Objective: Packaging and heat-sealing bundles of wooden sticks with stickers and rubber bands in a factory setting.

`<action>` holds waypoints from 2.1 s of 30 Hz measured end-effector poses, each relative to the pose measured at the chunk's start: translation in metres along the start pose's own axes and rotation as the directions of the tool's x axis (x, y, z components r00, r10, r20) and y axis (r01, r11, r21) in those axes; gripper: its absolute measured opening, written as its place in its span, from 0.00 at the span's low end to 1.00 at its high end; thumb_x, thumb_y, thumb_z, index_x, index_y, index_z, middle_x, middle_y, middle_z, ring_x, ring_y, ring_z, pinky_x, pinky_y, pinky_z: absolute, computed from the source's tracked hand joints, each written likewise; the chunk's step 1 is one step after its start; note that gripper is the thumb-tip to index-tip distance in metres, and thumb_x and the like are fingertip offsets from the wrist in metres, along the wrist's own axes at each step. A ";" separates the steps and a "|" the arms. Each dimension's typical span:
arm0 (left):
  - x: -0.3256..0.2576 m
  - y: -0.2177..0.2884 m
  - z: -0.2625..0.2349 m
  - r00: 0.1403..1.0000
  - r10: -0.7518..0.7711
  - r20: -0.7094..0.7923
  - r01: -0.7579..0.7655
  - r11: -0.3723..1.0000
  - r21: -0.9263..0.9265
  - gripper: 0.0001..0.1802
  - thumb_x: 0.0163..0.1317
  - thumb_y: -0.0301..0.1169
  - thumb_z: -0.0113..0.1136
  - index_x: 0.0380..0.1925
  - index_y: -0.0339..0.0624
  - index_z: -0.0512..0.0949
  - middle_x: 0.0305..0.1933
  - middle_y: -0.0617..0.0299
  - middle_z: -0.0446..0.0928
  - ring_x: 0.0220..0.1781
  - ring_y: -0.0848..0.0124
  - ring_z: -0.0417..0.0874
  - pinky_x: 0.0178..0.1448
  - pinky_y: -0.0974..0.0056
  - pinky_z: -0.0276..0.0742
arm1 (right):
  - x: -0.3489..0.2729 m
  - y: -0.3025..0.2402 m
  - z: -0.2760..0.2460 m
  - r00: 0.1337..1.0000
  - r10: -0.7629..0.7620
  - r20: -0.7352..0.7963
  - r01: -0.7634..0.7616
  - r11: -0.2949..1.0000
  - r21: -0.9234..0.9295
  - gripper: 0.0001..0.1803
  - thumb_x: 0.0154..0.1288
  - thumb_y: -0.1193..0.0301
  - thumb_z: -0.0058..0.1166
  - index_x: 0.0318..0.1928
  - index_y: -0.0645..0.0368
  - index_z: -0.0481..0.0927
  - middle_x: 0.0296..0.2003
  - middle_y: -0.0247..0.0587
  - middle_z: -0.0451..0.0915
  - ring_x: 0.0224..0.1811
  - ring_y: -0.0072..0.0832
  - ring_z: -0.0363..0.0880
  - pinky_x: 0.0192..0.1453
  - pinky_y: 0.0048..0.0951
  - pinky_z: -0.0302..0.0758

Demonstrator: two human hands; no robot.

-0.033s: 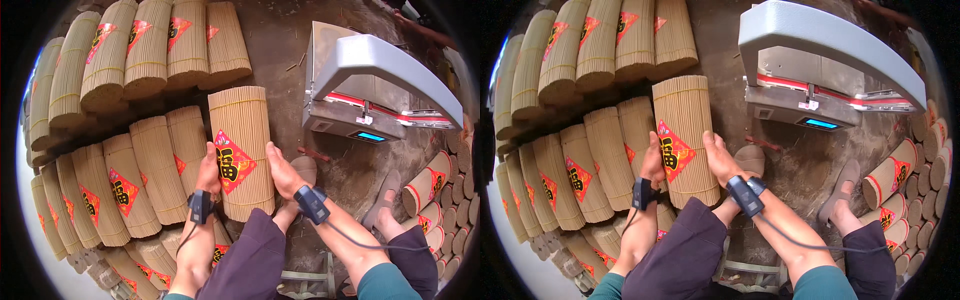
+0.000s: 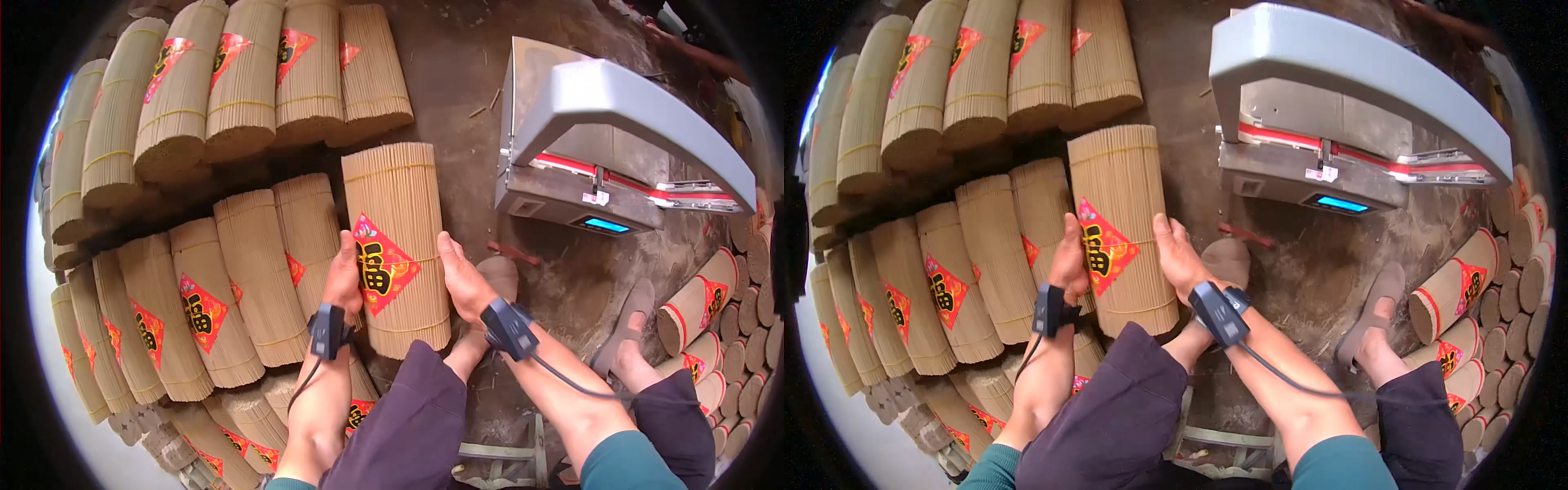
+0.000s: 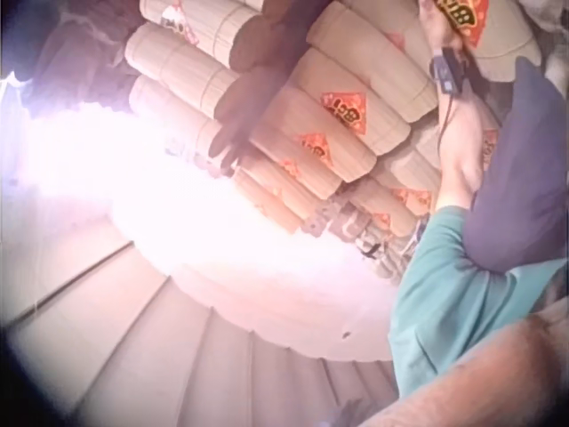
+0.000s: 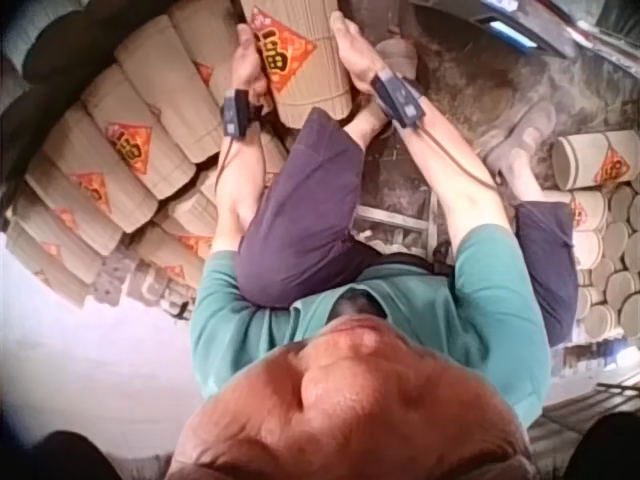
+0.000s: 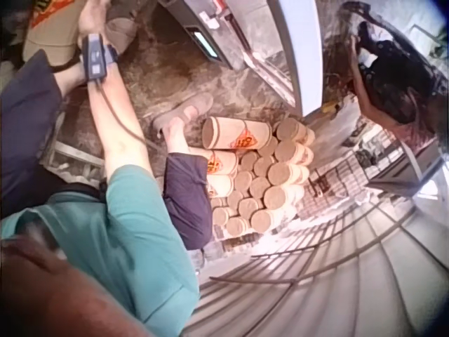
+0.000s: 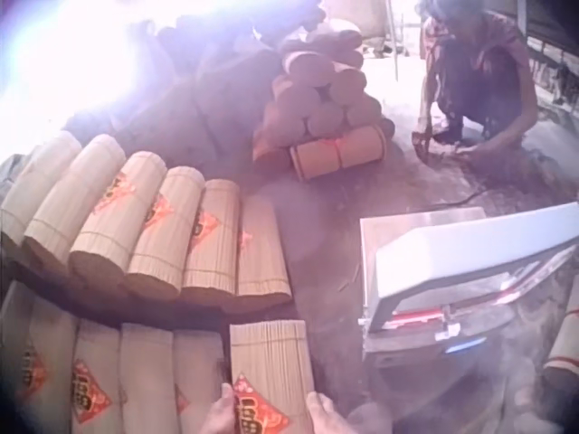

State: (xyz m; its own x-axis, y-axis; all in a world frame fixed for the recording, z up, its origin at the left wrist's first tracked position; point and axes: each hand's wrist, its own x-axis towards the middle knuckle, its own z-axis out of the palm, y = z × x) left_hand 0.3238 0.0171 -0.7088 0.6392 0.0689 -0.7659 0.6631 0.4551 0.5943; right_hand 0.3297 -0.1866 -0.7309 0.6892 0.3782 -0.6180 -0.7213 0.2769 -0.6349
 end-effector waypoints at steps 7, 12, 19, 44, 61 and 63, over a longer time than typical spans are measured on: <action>0.005 -0.008 0.008 0.998 0.031 -0.053 -0.024 0.993 0.117 0.40 0.63 0.64 0.46 0.59 0.39 0.68 0.54 0.57 0.78 0.53 0.68 0.80 0.58 0.60 0.77 | 0.008 0.012 0.002 0.985 0.039 -0.170 -0.095 0.939 -0.331 0.51 0.65 0.35 0.37 0.68 0.71 0.53 0.66 0.68 0.55 0.71 0.52 0.52 0.73 0.43 0.53; 0.040 -0.019 -0.035 0.976 0.216 -0.030 -0.200 0.941 0.273 0.42 0.63 0.63 0.46 0.62 0.38 0.66 0.58 0.58 0.75 0.57 0.66 0.78 0.63 0.58 0.72 | 0.022 0.011 0.005 0.968 0.009 -0.251 -0.110 0.914 -0.391 0.53 0.64 0.33 0.35 0.68 0.71 0.51 0.67 0.68 0.53 0.71 0.53 0.52 0.73 0.43 0.53; 0.004 0.010 0.010 0.997 0.071 0.022 -0.074 0.987 0.140 0.43 0.59 0.66 0.49 0.57 0.35 0.69 0.55 0.58 0.77 0.53 0.70 0.79 0.58 0.62 0.74 | 0.003 0.014 0.001 0.994 0.005 -0.105 -0.023 0.984 -0.175 0.54 0.63 0.32 0.36 0.69 0.70 0.49 0.67 0.66 0.54 0.71 0.51 0.53 0.72 0.42 0.53; 0.025 -0.014 0.007 0.983 0.166 -0.084 -0.077 0.776 0.627 0.42 0.63 0.64 0.45 0.60 0.36 0.67 0.59 0.57 0.75 0.58 0.67 0.77 0.59 0.62 0.74 | 0.015 0.020 0.002 0.953 0.152 -0.263 -0.192 0.972 -0.134 0.47 0.69 0.38 0.33 0.70 0.66 0.49 0.70 0.55 0.53 0.74 0.41 0.49 0.74 0.37 0.49; -0.007 -0.001 0.003 0.959 0.284 0.008 -0.280 0.938 0.204 0.29 0.69 0.54 0.47 0.55 0.39 0.71 0.53 0.59 0.76 0.53 0.68 0.79 0.57 0.60 0.76 | -0.017 -0.028 0.026 0.987 -0.040 -0.153 0.000 0.968 -0.252 0.56 0.57 0.36 0.53 0.67 0.72 0.51 0.62 0.72 0.59 0.67 0.57 0.58 0.70 0.45 0.59; -0.024 0.012 0.030 0.910 0.410 0.065 -0.415 0.895 0.162 0.29 0.69 0.53 0.47 0.55 0.38 0.71 0.53 0.59 0.76 0.53 0.67 0.79 0.56 0.60 0.76 | -0.024 -0.036 0.029 0.965 -0.201 -0.171 0.124 0.918 -0.376 0.57 0.54 0.41 0.60 0.67 0.72 0.50 0.62 0.69 0.58 0.66 0.56 0.59 0.70 0.44 0.58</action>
State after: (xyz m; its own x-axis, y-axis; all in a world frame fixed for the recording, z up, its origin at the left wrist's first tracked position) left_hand 0.3277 -0.0059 -0.6760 0.8786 0.1914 -0.4375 0.3917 0.2352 0.8895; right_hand 0.3367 -0.1805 -0.6800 0.8214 0.1585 -0.5480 -0.5506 -0.0307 -0.8342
